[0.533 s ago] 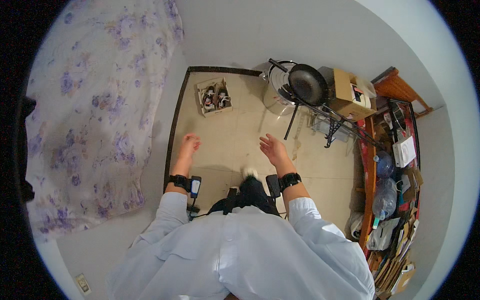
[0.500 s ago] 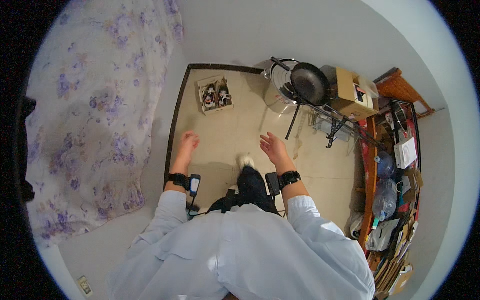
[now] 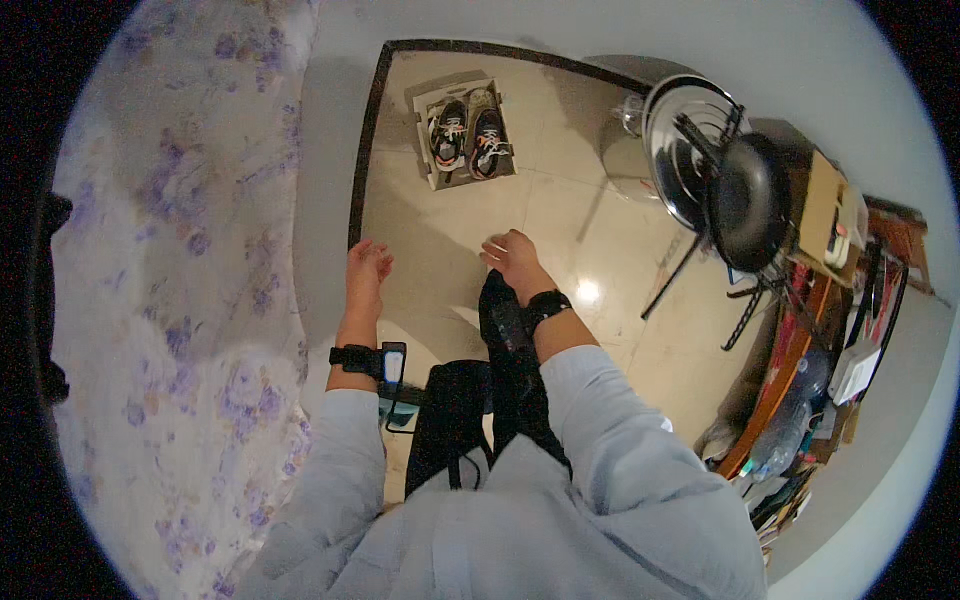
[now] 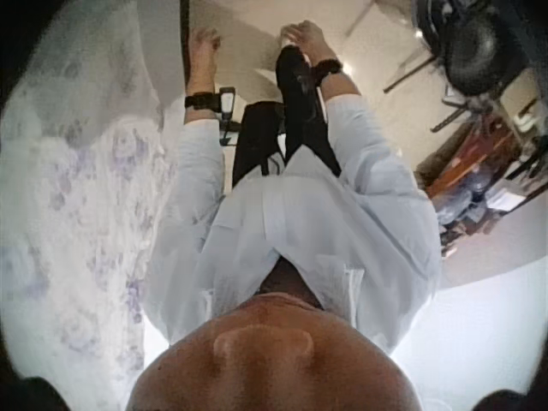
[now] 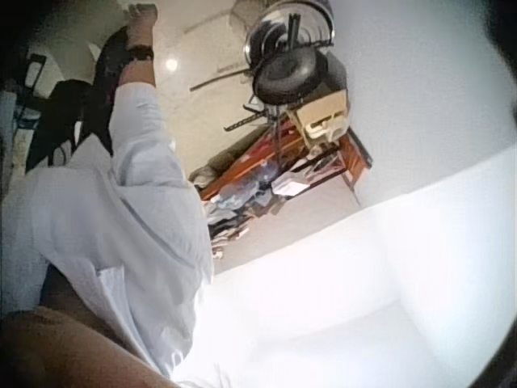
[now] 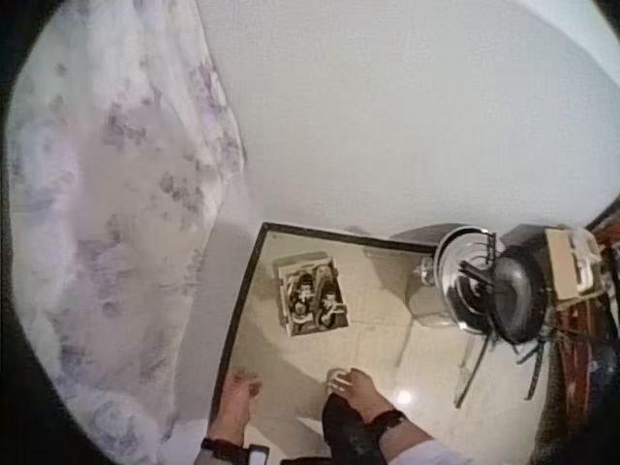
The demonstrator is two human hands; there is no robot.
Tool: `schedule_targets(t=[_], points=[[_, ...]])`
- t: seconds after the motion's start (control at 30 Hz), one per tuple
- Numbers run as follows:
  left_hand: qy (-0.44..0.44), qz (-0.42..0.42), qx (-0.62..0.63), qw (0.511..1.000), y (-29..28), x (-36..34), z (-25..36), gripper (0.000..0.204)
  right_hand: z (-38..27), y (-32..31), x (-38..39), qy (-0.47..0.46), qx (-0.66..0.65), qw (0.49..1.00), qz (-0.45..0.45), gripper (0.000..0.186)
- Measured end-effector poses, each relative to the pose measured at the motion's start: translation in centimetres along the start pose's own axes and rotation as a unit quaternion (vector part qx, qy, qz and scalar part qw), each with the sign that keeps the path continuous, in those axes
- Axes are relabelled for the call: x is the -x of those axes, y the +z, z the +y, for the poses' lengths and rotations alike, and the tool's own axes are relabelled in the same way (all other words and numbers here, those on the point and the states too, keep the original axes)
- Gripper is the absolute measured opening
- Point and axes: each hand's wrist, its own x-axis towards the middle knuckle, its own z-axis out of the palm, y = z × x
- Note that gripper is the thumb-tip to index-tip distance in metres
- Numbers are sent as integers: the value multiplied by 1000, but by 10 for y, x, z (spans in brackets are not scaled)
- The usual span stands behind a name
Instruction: The person sweeps a tiled floor with a broom and dustpan, gathering debris into the dustpan. They move around a cluttered room, sweeping different areas and occasionally adjusting the dustpan to collect the swept material.
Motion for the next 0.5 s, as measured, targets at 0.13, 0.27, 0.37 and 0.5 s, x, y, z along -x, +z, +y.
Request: schedule_targets(t=[0.13, 0.27, 0.37, 0.5], points=[[-23, 20, 5, 1000, 26, -95, -20, 41, 13, 22, -104, 11, 122, 992, 8, 42], [-50, 14, -48, 998, 46, -185, -83, 46, 51, 15, -207, 12, 135, 991, 14, 44], [-93, 21, -44, 994, 55, -248, -135, 49, 65, 18, -287, 41, 160, 983, 80, 47], [-125, 18, -40, 991, 50, -310, -193, 53, 72, 22, -378, 20, 35, 996, 77, 44]])
